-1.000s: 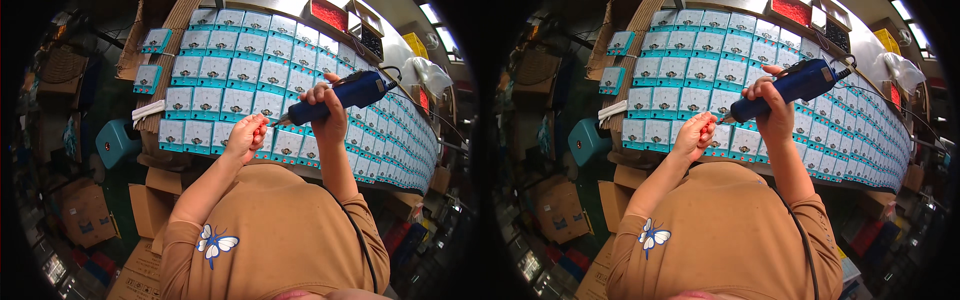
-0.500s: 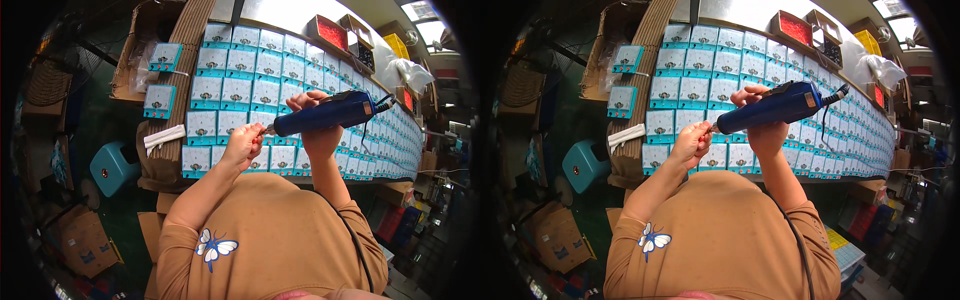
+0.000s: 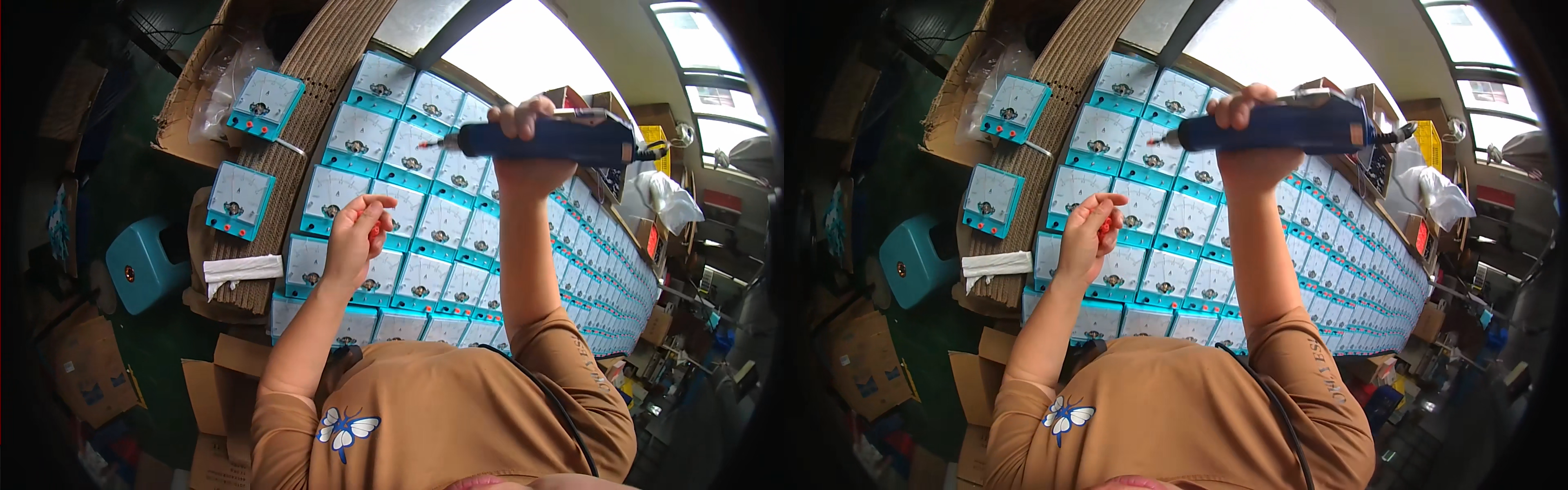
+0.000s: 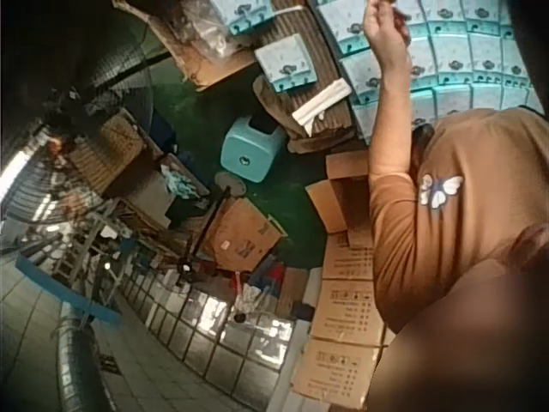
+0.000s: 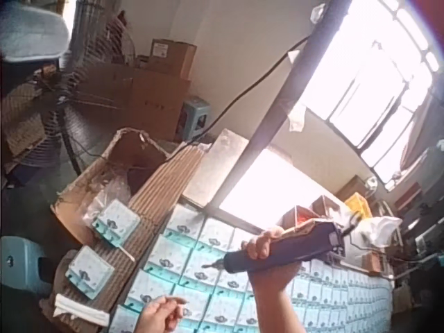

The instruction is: Assembling small electronic meters using an electric screwdriver at a workbench.

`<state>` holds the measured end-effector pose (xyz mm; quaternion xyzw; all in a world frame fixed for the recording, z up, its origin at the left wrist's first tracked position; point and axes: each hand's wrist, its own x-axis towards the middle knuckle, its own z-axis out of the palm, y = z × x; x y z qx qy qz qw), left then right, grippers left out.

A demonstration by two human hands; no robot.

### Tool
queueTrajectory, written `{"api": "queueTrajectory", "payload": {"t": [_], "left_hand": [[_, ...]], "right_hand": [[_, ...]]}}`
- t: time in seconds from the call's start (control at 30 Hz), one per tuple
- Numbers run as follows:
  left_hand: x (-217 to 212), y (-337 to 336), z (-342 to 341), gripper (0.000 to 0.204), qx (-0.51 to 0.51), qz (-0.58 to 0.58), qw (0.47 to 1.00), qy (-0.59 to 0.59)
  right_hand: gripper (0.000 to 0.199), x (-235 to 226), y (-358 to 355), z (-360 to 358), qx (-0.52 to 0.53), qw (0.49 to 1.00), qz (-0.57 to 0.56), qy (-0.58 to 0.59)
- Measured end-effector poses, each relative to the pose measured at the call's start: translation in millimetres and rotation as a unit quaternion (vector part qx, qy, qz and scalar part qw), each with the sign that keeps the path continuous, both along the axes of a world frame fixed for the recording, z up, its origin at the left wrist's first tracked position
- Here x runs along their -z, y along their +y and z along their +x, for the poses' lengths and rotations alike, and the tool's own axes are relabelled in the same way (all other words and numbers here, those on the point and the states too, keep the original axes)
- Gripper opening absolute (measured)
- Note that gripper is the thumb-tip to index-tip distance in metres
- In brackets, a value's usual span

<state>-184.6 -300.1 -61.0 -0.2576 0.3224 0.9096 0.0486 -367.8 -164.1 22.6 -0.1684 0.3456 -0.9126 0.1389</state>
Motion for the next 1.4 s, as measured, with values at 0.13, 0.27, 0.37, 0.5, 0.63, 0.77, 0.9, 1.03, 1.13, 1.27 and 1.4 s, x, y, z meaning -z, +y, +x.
{"api": "queueTrajectory", "payload": {"t": [0.13,0.27,0.37,0.5,0.63,0.77,0.9,1.03,1.13,1.27,1.4], "left_hand": [[18,-2,-3,0.026,0.014,0.081,0.996,0.024],[30,-3,-6,0.020,0.029,0.105,0.994,0.023],[37,-3,-4,0.018,0.021,0.107,0.994,-0.005],[45,-4,-5,0.020,0.039,0.097,0.995,-0.004],[45,-6,-7,0.021,0.025,0.076,0.997,-0.009],[47,-9,-7,0.020,0.023,0.067,0.997,-0.013],[47,-8,-8,0.018,0.003,0.075,0.997,-0.035],[53,-7,-7,0.017,0.005,0.085,0.996,-0.026],[50,-7,-10,0.017,-0.011,0.084,0.996,-0.027],[52,-9,-9,0.016,-0.003,0.090,0.996,-0.025],[47,-10,-20,0.014,-0.054,0.072,0.996,-0.023]], "right_hand": [[0.059,37,-50,-36,0.020,0.995,0.060,0.080],[0.057,71,-83,-52,0.034,0.986,0.099,0.126],[0.055,86,-94,-57,0.027,0.986,0.110,0.121],[0.051,97,-98,-61,-0.001,0.986,0.106,0.131],[0.049,98,-104,-58,-0.013,0.983,0.124,0.134],[0.048,96,-108,-56,-0.024,0.982,0.136,0.129],[0.047,99,-111,-59,-0.055,0.979,0.127,0.148],[0.050,108,-120,-48,-0.036,0.989,0.106,0.100],[0.053,106,-119,-49,-0.050,0.968,0.155,0.189],[0.053,105,-120,-49,-0.035,0.972,0.156,0.173],[0.047,96,-108,-64,0.001,0.991,0.109,0.078]]}}
